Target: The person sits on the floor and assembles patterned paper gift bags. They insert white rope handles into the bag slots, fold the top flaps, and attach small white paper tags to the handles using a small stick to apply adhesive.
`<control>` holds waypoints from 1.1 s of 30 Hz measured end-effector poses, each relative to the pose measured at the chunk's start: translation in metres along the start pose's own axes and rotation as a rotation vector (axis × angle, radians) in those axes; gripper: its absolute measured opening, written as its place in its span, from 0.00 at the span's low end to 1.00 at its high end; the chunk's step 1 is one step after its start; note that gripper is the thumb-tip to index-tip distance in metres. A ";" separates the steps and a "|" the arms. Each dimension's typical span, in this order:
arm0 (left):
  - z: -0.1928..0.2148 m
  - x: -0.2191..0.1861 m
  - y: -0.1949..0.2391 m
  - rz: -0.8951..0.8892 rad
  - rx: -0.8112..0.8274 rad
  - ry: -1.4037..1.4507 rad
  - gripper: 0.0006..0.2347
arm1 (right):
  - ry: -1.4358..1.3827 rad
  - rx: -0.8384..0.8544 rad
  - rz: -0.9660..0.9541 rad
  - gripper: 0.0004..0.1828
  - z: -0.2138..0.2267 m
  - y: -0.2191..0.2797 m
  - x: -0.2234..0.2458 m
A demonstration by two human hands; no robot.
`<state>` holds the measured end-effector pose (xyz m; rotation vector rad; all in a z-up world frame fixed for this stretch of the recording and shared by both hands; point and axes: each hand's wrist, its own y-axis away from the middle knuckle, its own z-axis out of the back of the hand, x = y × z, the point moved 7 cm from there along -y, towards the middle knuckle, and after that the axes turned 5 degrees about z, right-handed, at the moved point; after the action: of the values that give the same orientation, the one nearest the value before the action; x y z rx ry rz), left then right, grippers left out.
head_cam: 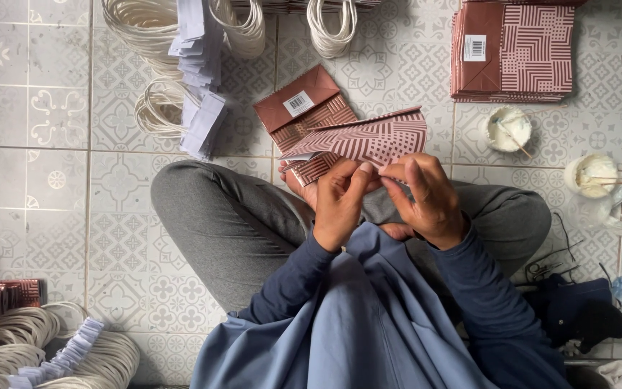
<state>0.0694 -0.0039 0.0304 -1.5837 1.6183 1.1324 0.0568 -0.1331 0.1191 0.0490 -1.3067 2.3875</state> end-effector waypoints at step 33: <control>0.026 0.069 -0.003 -0.008 0.172 -0.266 0.08 | -0.928 -0.767 -1.202 0.55 -0.009 0.112 -0.092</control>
<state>0.0612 -0.0132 -0.0428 -1.2710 1.4888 1.1153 0.1005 -0.2098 0.0041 1.3671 -1.7058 0.7281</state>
